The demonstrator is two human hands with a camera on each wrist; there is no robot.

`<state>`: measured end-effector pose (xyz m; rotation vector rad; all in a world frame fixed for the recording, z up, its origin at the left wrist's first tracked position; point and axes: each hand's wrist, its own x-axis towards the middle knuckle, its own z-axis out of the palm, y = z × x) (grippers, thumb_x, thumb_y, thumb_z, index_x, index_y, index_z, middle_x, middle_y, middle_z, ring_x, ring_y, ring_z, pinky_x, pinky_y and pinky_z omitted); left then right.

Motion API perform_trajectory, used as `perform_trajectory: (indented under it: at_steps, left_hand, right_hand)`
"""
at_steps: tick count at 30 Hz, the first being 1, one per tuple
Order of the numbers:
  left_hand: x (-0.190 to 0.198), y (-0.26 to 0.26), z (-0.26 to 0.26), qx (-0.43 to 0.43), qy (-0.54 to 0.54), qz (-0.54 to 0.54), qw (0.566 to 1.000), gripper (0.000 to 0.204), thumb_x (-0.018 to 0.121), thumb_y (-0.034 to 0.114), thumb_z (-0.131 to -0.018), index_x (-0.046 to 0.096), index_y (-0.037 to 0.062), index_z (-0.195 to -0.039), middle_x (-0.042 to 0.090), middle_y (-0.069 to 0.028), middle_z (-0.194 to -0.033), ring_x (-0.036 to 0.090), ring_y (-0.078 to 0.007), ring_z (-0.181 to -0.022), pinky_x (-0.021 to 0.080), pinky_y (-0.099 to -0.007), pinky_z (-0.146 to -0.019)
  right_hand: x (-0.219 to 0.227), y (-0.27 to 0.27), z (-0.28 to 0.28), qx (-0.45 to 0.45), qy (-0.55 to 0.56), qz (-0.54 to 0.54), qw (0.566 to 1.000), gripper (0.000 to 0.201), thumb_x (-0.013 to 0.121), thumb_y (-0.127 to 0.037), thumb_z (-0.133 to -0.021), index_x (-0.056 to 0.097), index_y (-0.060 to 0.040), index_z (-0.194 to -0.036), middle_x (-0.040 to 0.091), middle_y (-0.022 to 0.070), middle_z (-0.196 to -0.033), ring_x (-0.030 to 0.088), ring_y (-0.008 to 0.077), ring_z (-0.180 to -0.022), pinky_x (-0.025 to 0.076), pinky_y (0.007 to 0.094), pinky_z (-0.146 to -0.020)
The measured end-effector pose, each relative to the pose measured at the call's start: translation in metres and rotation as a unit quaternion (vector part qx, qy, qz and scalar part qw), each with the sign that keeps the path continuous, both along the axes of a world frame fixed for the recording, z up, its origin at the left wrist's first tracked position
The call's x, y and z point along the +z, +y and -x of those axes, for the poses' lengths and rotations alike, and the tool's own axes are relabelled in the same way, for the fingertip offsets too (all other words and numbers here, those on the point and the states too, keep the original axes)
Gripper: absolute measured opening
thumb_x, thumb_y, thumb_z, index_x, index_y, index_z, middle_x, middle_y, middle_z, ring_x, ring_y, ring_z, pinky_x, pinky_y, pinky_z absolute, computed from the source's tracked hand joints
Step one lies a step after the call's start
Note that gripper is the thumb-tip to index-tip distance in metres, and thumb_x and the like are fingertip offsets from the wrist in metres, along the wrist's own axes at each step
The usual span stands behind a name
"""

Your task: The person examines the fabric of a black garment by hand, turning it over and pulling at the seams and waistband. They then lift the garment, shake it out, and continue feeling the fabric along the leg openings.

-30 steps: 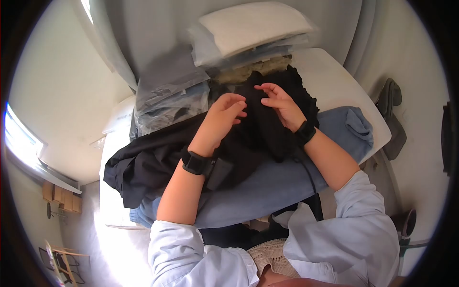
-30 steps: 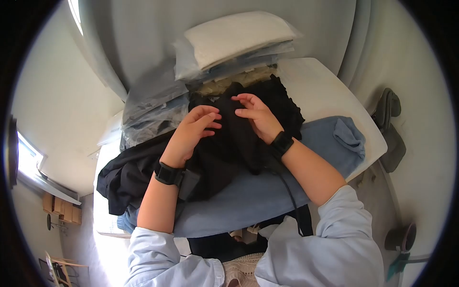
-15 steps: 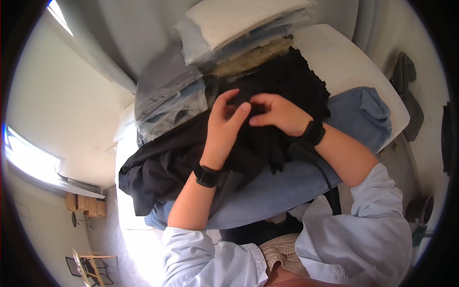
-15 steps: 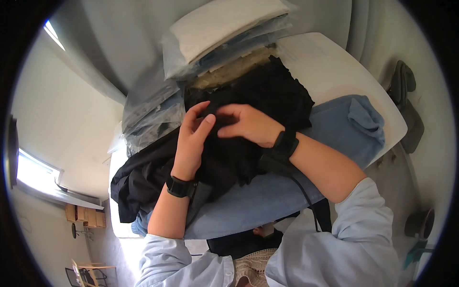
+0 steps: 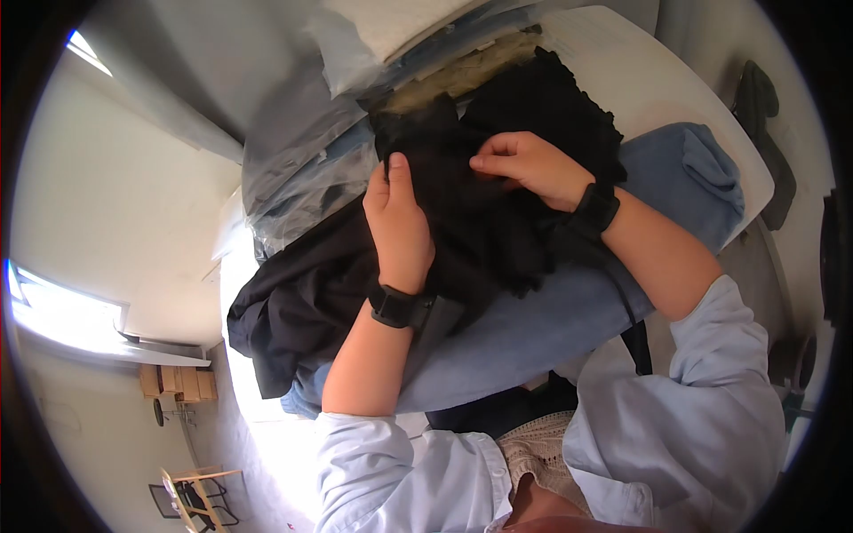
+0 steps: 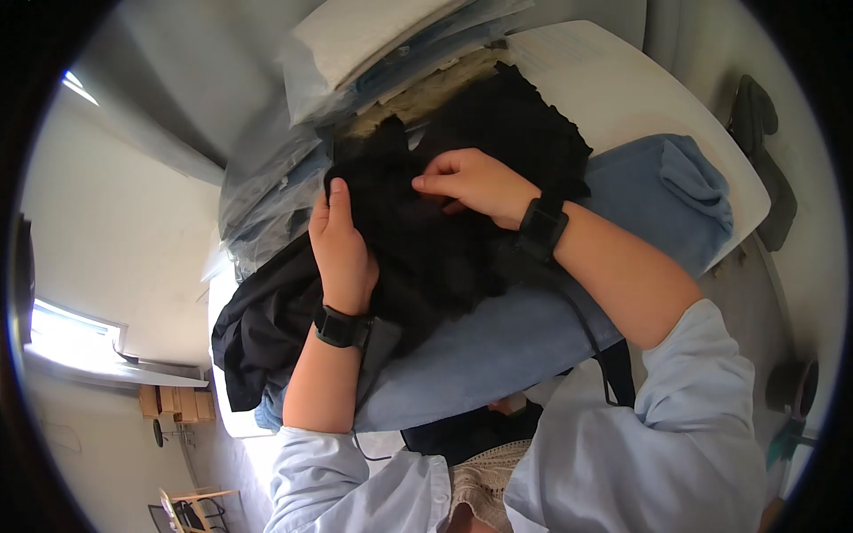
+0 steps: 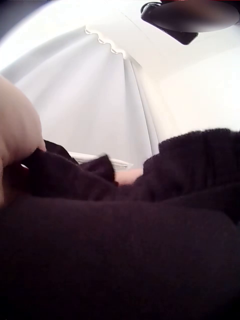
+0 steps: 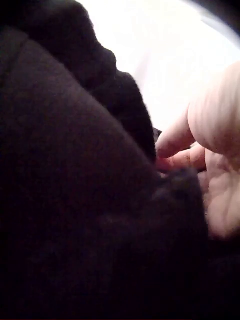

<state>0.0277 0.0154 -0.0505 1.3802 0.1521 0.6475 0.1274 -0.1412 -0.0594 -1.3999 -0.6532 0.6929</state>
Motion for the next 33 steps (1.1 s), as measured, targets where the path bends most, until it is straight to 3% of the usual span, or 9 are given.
perform_trajectory:
  at_steps: [3, 5, 9, 12, 15, 17, 19, 23, 33]
  left_hand:
    - [0.006, -0.007, 0.003, 0.011, -0.024, 0.038, 0.999, 0.022, 0.045, 0.02, -0.096, 0.057, 0.0015, -0.095, 0.061, -0.0044, -0.091, 0.058, -0.0125, -0.081, 0.047, -0.0242, -0.074]
    - [0.005, -0.008, 0.003, -0.028, -0.014, 0.042, 0.999, 0.022, 0.046, 0.02, -0.096, 0.057, 0.0014, -0.096, 0.061, -0.0039, -0.091, 0.058, -0.012, -0.082, 0.047, -0.0239, -0.074]
    - [0.008, -0.015, 0.005, -0.095, 0.024, 0.023, 0.995, 0.019, 0.05, 0.018, -0.094, 0.058, 0.0013, -0.099, 0.061, -0.0017, -0.09, 0.057, -0.0095, -0.083, 0.046, -0.0227, -0.074]
    - [0.006, -0.01, 0.003, -0.046, 0.029, -0.074, 0.996, 0.016, 0.053, 0.014, -0.093, 0.058, 0.0016, -0.101, 0.06, 0.0005, -0.088, 0.055, -0.0074, -0.08, 0.045, -0.0218, -0.073]
    - [0.004, 0.001, 0.001, 0.023, -0.001, -0.089, 0.996, 0.015, 0.054, 0.012, -0.092, 0.059, 0.0018, -0.102, 0.06, 0.0006, -0.089, 0.054, -0.0066, -0.08, 0.044, -0.0212, -0.073]
    - [0.007, 0.007, 0.001, 0.01, -0.012, -0.051, 0.999, 0.018, 0.053, 0.013, -0.092, 0.058, 0.002, -0.105, 0.062, -0.0025, -0.095, 0.057, -0.0097, -0.085, 0.045, -0.0232, -0.078]
    - [0.015, 0.009, 0.003, -0.074, -0.009, 0.135, 0.988, 0.02, 0.05, 0.014, -0.093, 0.057, 0.0015, -0.107, 0.063, -0.0069, -0.104, 0.06, -0.0155, -0.093, 0.047, -0.0274, -0.083]
    - [0.013, 0.017, 0.002, -0.186, 0.044, 0.285, 0.939, 0.026, 0.046, 0.015, -0.093, 0.054, 0.0015, -0.114, 0.061, -0.0102, -0.11, 0.059, -0.0212, -0.101, 0.047, -0.0335, -0.089]
    - [0.024, 0.003, 0.006, -0.2, 0.097, 0.155, 0.963, 0.022, 0.057, 0.008, -0.085, 0.059, 0.0011, -0.105, 0.064, -0.0078, -0.099, 0.061, -0.0158, -0.089, 0.048, -0.0267, -0.079]
  right_hand:
    - [0.004, 0.001, 0.004, -0.05, -0.006, 0.088, 0.995, 0.039, 0.065, -0.039, -0.082, 0.063, -0.002, -0.096, 0.06, 0.0035, -0.084, 0.057, 0.0123, -0.081, 0.047, 0.0255, -0.072]
    - [0.005, 0.001, 0.008, -0.042, 0.1, 0.02, 0.994, 0.043, 0.066, -0.038, -0.083, 0.061, 0.0002, -0.101, 0.061, 0.0053, -0.09, 0.057, 0.0129, -0.084, 0.047, 0.0257, -0.074]
    - [0.0, 0.002, 0.006, -0.029, 0.069, -0.088, 0.993, 0.043, 0.066, -0.033, -0.083, 0.058, 0.0028, -0.106, 0.062, 0.0064, -0.096, 0.058, 0.0135, -0.089, 0.046, 0.025, -0.078]
    - [0.002, 0.005, 0.005, -0.229, -0.022, -0.106, 0.967, 0.028, 0.059, -0.012, -0.085, 0.057, 0.0033, -0.109, 0.063, 0.0078, -0.098, 0.06, 0.0144, -0.09, 0.047, 0.0243, -0.079]
    - [0.006, -0.006, -0.011, -0.081, 0.097, -0.258, 0.958, 0.028, 0.054, -0.004, -0.084, 0.056, 0.0023, -0.112, 0.062, 0.0103, -0.103, 0.059, 0.0151, -0.097, 0.045, 0.0247, -0.084]
    - [0.013, -0.012, -0.013, -0.074, 0.103, -0.26, 0.957, 0.029, 0.051, 0.0, -0.083, 0.056, 0.001, -0.111, 0.061, 0.0094, -0.106, 0.057, 0.0146, -0.1, 0.045, 0.0248, -0.086]
    - [0.022, -0.015, -0.011, -0.116, -0.007, -0.221, 0.968, 0.028, 0.046, 0.0, -0.087, 0.054, -0.0018, -0.114, 0.061, 0.0051, -0.103, 0.06, 0.0125, -0.093, 0.049, 0.0252, -0.084]
    - [0.023, -0.022, -0.019, 0.017, 0.107, -0.226, 0.968, 0.017, 0.049, -0.011, -0.092, 0.058, -0.0043, -0.105, 0.062, 0.0017, -0.098, 0.061, 0.0096, -0.086, 0.049, 0.0237, -0.079]
    - [0.01, -0.021, -0.027, -0.051, 0.195, -0.247, 0.948, 0.017, 0.053, -0.017, -0.091, 0.06, -0.0043, -0.101, 0.064, 0.0015, -0.095, 0.062, 0.0112, -0.086, 0.05, 0.0247, -0.077]
